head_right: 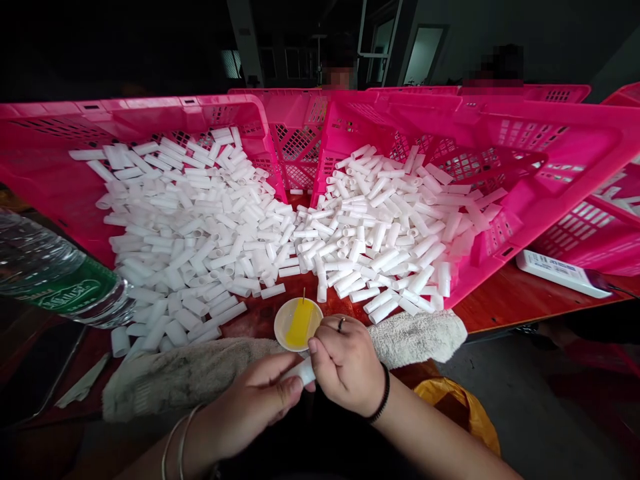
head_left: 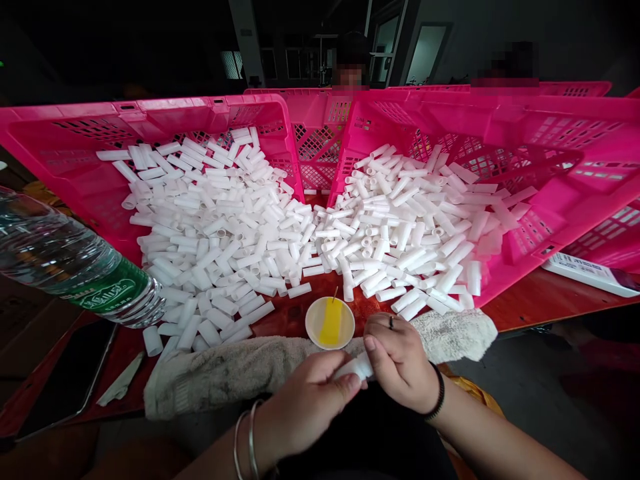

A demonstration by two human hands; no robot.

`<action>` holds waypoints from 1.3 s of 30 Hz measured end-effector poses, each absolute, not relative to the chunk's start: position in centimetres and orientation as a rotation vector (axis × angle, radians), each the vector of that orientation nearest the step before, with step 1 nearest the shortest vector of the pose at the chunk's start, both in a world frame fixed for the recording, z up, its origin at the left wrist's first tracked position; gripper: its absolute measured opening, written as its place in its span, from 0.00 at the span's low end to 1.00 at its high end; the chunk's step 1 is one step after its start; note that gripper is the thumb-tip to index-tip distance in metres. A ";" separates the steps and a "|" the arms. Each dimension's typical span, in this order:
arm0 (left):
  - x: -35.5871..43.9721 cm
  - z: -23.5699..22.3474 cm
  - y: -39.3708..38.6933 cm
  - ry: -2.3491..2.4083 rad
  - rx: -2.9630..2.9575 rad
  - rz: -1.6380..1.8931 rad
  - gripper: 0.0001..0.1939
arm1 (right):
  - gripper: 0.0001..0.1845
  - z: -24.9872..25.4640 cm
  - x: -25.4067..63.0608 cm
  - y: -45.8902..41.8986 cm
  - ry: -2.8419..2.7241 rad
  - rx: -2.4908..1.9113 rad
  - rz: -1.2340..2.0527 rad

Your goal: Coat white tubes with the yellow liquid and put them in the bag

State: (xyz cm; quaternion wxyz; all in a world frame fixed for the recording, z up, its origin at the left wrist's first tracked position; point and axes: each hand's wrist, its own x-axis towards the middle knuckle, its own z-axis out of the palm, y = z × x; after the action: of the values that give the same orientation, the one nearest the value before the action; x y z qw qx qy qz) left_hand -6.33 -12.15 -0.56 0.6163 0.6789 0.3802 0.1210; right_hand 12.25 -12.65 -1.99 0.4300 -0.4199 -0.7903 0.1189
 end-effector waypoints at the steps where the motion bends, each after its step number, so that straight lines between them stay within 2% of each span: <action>1: -5.8 -0.9 -12.9 0.905 1.608 0.349 0.14 | 0.17 -1.9 12.3 -13.3 -1.952 -1.090 0.302; 4: -4.0 -2.7 -15.0 0.944 1.855 0.508 0.13 | 0.17 -2.0 12.3 -15.5 -1.923 -1.257 0.281; 8: -1.2 -4.6 -16.9 0.854 2.181 0.371 0.10 | 0.19 -3.1 13.5 -18.7 -1.839 -1.490 0.235; 10: -1.0 -4.4 -16.9 0.849 2.353 0.338 0.12 | 0.20 -3.9 15.7 -20.4 -1.805 -1.628 0.277; 13: -3.8 -3.2 -14.5 0.964 2.563 0.556 0.21 | 0.20 -4.7 21.2 -22.9 -1.874 -1.909 0.248; 16: -9.2 -2.9 -9.7 1.447 2.602 0.643 0.13 | 0.17 -5.2 26.3 -23.6 -2.071 -2.019 0.054; 19: -13.5 -4.1 -5.1 1.807 2.601 0.309 0.12 | 0.15 -5.7 27.4 -20.3 -2.095 -2.002 -0.059; 23: -14.3 -5.5 -2.8 1.823 2.540 0.036 0.10 | 0.13 -6.0 24.7 -12.4 -2.374 -1.917 -0.159; 26: -13.7 -5.6 -3.2 1.873 2.528 0.056 0.12 | 0.09 -5.4 23.1 -9.2 -2.649 -1.773 -0.167; 29: -13.9 -5.4 -3.5 1.971 2.506 0.071 0.16 | 0.07 -4.6 21.9 -9.5 -2.524 -1.700 -0.101; 32: -14.3 -5.4 -3.4 1.981 2.479 0.052 0.13 | 0.12 -4.9 19.5 -10.6 -2.194 -1.537 0.314; 35: -14.4 -5.4 -3.2 1.926 2.471 0.096 0.10 | 0.10 -6.6 16.3 -10.2 -1.968 -1.301 0.612; 39: -14.2 -5.2 -3.7 1.737 2.470 0.323 0.11 | 0.13 -9.7 13.6 -8.0 -1.852 -1.206 0.444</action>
State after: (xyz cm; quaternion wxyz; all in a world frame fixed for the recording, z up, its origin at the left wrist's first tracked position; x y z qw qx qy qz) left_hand -14.23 -3.72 -5.22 0.0521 0.8123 0.5711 0.1063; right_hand 13.63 -8.05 -9.73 0.4293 -0.4831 -0.7420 0.1778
